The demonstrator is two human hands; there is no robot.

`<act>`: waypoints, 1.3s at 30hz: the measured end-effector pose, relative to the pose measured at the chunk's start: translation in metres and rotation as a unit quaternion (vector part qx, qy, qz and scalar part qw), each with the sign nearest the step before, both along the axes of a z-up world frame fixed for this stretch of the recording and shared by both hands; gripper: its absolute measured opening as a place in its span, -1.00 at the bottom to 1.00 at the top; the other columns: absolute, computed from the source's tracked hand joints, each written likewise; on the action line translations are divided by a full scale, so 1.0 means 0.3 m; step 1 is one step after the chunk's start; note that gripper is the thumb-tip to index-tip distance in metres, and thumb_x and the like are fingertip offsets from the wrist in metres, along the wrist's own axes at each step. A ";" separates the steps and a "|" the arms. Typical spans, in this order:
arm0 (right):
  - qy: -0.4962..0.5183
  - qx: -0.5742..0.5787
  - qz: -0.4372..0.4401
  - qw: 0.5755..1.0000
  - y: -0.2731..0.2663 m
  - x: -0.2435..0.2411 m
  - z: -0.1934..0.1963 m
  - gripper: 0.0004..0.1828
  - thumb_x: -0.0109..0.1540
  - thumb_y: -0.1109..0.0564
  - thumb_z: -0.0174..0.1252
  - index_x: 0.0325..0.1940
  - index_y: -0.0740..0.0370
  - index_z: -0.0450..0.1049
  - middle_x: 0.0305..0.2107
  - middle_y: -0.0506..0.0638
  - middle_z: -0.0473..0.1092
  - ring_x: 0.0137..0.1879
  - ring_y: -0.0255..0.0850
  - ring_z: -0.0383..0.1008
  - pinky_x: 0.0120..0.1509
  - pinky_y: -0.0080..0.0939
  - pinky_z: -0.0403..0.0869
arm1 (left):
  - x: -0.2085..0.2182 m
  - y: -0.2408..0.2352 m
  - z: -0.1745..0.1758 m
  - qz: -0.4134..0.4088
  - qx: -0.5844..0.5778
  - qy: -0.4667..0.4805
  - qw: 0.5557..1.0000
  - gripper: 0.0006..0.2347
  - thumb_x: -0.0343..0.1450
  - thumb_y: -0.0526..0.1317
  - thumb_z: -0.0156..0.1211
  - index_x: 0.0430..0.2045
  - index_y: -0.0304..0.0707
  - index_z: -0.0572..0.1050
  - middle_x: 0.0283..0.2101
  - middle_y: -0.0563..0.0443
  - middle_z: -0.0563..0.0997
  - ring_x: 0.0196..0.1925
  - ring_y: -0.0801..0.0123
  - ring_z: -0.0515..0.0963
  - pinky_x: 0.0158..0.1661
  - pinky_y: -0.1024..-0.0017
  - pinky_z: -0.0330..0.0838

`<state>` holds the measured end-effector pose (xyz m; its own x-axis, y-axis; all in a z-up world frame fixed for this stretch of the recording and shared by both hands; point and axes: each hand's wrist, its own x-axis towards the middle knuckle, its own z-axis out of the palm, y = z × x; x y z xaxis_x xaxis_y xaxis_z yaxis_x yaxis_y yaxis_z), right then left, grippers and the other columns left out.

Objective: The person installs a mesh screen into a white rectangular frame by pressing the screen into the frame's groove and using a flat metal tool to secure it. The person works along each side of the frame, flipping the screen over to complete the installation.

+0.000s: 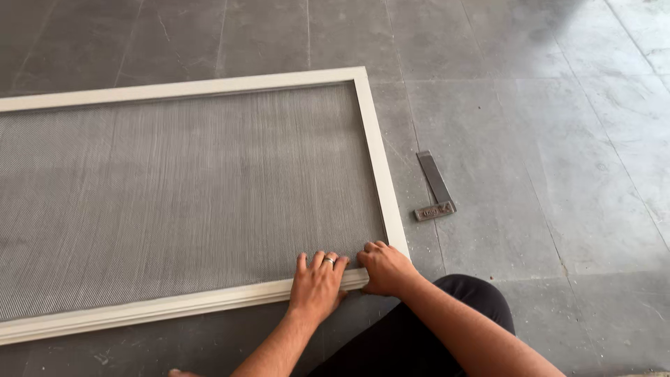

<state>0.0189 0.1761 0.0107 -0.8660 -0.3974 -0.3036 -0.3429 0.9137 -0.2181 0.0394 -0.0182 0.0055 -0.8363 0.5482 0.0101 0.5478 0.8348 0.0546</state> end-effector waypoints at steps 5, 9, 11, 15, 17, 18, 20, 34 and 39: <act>-0.016 -0.001 -0.007 1.000 0.000 0.000 0.003 -0.43 -0.09 -0.12 0.47 -0.08 0.09 0.56 -0.08 0.03 0.41 0.19 -0.02 0.37 0.23 0.01 0.41 | -0.020 0.014 0.009 0.008 -0.026 -0.064 0.998 -0.52 0.19 0.04 0.52 -0.07 -0.09 0.52 0.07 0.08 0.48 0.23 0.26 0.38 0.26 -0.10 0.15; -0.024 -0.002 -0.018 1.000 0.000 -0.005 0.020 -0.41 -0.09 -0.12 0.46 -0.04 0.08 0.54 -0.06 -0.01 0.39 0.21 -0.05 0.35 0.28 -0.02 0.38 | -0.052 0.029 0.015 0.016 -0.035 -0.089 0.995 -0.52 0.16 0.02 0.54 -0.11 -0.10 0.54 0.12 0.05 0.45 0.24 0.22 0.36 0.22 -0.06 0.20; -0.010 0.004 -0.016 1.000 -0.002 0.003 0.014 -0.38 -0.07 -0.14 0.47 -0.01 0.10 0.51 -0.05 -0.02 0.38 0.22 -0.06 0.35 0.31 -0.03 0.36 | -0.063 0.029 0.011 0.024 -0.033 -0.113 0.993 -0.56 0.17 -0.03 0.53 -0.12 -0.08 0.56 0.12 0.08 0.44 0.24 0.24 0.37 0.21 0.00 0.23; 0.000 -0.025 -0.010 1.000 -0.004 0.021 -0.010 -0.32 -0.08 -0.03 0.46 0.08 0.08 0.43 0.00 -0.02 0.38 0.24 -0.06 0.34 0.30 -0.02 0.36 | -0.088 0.045 0.009 0.028 -0.049 -0.140 0.989 -0.50 0.12 -0.01 0.56 -0.09 -0.13 0.56 0.15 0.03 0.42 0.25 0.21 0.34 0.19 0.05 0.25; 0.017 -0.046 0.032 0.998 -0.009 0.023 -0.017 -0.35 -0.06 0.03 0.42 0.10 0.07 0.43 0.01 -0.03 0.40 0.22 -0.06 0.36 0.34 -0.02 0.35 | -0.094 0.050 0.013 0.023 -0.065 -0.140 0.988 -0.42 0.11 0.04 0.58 -0.06 -0.21 0.55 0.16 -0.01 0.40 0.25 0.20 0.34 0.19 0.06 0.25; 0.011 -0.043 0.027 0.999 -0.010 0.018 -0.018 -0.37 -0.05 0.04 0.41 0.09 0.08 0.44 0.01 -0.02 0.40 0.22 -0.06 0.37 0.33 -0.01 0.35 | -0.094 0.051 0.015 0.021 -0.063 -0.135 0.989 -0.43 0.11 0.04 0.58 -0.06 -0.19 0.55 0.15 0.02 0.41 0.25 0.21 0.34 0.20 0.06 0.24; -0.003 -0.038 0.017 0.999 -0.015 0.007 -0.014 -0.39 -0.04 0.05 0.40 0.08 0.10 0.44 0.00 -0.01 0.41 0.21 -0.06 0.38 0.32 -0.01 0.35 | -0.085 0.046 0.017 0.019 -0.060 -0.125 0.990 -0.44 0.10 0.04 0.58 -0.07 -0.17 0.55 0.13 0.06 0.41 0.24 0.23 0.33 0.22 0.05 0.21; 0.004 0.039 0.039 0.998 0.028 0.013 0.027 -0.33 -0.01 -0.02 0.46 0.10 0.23 0.39 0.02 0.09 0.39 0.20 -0.02 0.40 0.31 -0.03 0.38 | 0.043 -0.047 0.005 0.088 -0.006 -0.013 0.996 -0.39 0.20 0.17 0.43 0.09 -0.01 0.42 0.14 0.08 0.46 0.22 0.24 0.39 0.21 -0.14 0.19; 0.038 0.104 0.048 0.993 0.047 0.025 0.020 -0.45 0.05 0.06 0.39 0.08 0.18 0.41 -0.03 0.03 0.41 0.16 -0.08 0.42 0.25 -0.07 0.41 | 0.044 -0.090 -0.004 0.060 -0.028 -0.015 0.998 -0.45 0.26 0.19 0.38 0.06 -0.01 0.43 0.17 0.05 0.46 0.24 0.23 0.39 0.22 -0.19 0.16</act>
